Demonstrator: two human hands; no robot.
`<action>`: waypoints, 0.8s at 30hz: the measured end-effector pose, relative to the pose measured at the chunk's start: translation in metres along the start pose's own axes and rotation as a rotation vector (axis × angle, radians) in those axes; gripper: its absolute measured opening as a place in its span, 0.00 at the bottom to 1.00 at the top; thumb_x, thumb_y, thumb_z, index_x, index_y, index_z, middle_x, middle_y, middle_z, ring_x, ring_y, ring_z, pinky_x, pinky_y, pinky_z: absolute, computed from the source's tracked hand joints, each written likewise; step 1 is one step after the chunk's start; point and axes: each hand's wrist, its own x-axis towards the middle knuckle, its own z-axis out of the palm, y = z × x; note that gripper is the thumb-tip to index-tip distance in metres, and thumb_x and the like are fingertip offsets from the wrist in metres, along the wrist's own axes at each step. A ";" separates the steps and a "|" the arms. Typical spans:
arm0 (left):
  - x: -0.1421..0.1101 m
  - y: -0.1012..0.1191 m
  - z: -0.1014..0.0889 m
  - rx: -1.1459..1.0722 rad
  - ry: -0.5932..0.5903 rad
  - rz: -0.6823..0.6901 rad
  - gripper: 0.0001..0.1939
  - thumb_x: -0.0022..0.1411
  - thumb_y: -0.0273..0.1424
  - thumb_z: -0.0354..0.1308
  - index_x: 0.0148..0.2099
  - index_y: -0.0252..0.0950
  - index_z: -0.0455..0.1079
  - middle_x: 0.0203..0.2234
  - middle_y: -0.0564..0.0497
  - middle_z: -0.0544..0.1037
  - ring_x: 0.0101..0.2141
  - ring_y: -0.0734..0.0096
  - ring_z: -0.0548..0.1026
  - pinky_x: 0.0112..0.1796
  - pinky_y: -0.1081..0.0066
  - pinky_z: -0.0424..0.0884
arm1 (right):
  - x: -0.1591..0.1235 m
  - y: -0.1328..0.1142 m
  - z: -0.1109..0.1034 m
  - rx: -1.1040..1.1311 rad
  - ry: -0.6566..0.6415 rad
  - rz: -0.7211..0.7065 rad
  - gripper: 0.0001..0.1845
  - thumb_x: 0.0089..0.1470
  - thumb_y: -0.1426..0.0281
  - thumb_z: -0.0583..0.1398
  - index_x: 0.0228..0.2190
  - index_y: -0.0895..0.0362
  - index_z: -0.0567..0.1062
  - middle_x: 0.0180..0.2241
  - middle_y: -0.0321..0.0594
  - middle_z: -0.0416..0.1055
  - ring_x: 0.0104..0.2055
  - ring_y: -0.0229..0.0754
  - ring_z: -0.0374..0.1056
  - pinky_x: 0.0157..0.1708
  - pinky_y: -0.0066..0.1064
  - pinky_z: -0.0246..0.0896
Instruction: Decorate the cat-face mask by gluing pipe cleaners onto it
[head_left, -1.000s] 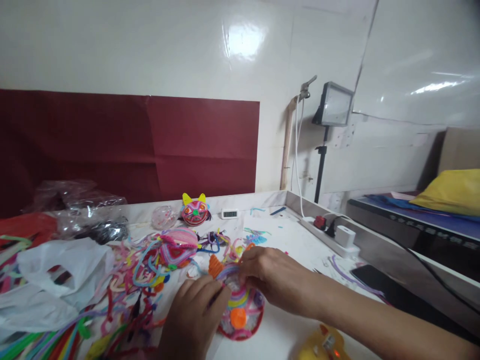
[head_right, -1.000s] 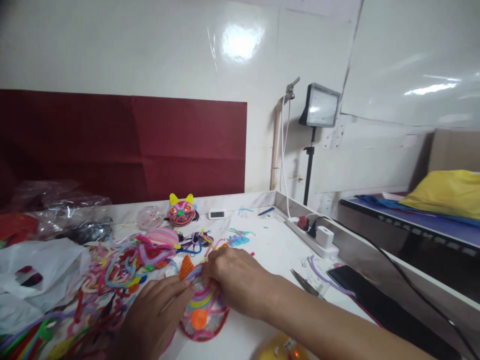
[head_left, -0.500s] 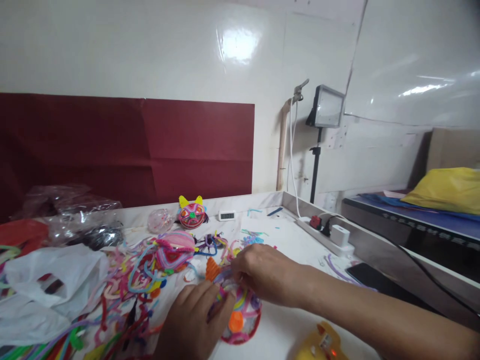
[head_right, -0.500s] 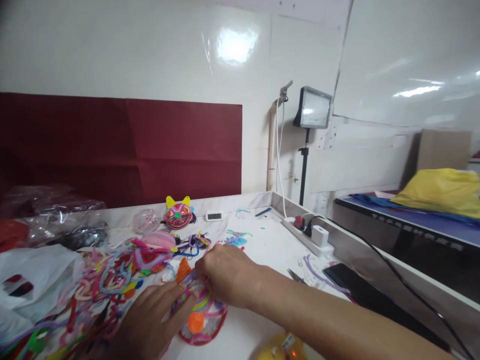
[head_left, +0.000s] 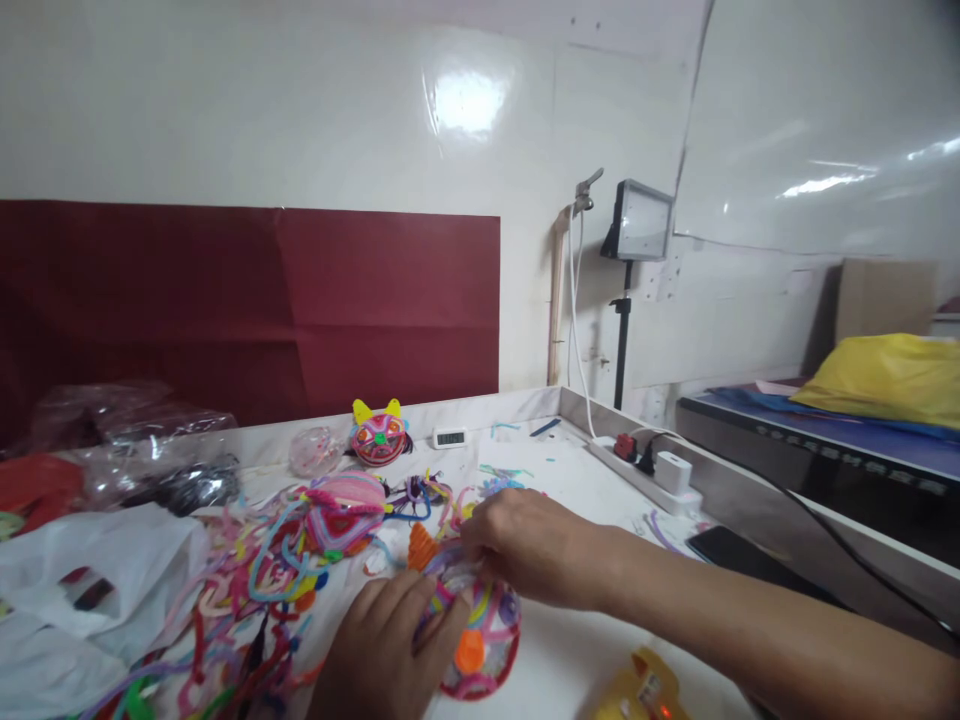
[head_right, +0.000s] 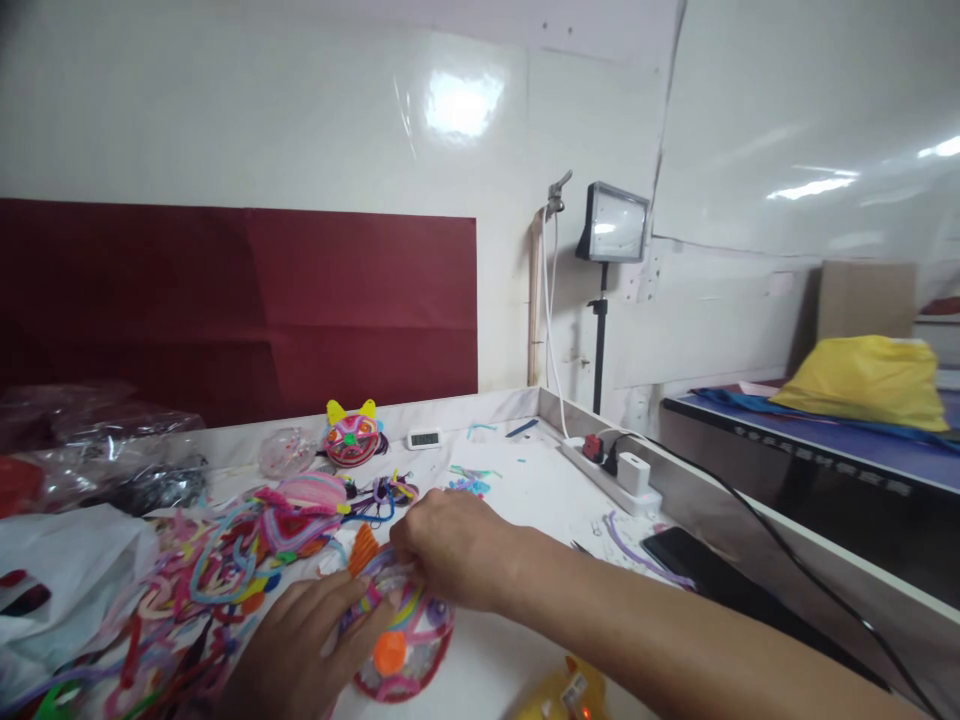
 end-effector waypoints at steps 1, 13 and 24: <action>0.001 0.000 -0.001 0.000 -0.006 0.000 0.21 0.75 0.26 0.39 0.40 0.42 0.74 0.27 0.52 0.82 0.32 0.67 0.78 0.39 0.66 0.65 | -0.001 0.001 -0.002 -0.004 -0.005 -0.009 0.07 0.55 0.78 0.62 0.35 0.58 0.80 0.36 0.45 0.81 0.40 0.46 0.75 0.30 0.28 0.55; 0.011 0.001 -0.007 0.031 0.020 0.037 0.22 0.73 0.22 0.38 0.40 0.40 0.73 0.25 0.53 0.83 0.29 0.69 0.80 0.36 0.68 0.66 | -0.010 0.019 -0.008 -0.011 0.022 0.021 0.12 0.55 0.80 0.61 0.34 0.53 0.81 0.33 0.39 0.81 0.38 0.41 0.74 0.35 0.26 0.57; 0.008 0.002 -0.004 0.032 0.038 0.030 0.21 0.72 0.20 0.40 0.39 0.41 0.73 0.24 0.53 0.81 0.30 0.68 0.77 0.37 0.68 0.65 | -0.006 0.008 -0.001 -0.081 -0.031 0.121 0.08 0.58 0.76 0.59 0.35 0.60 0.81 0.37 0.48 0.81 0.41 0.50 0.76 0.34 0.30 0.62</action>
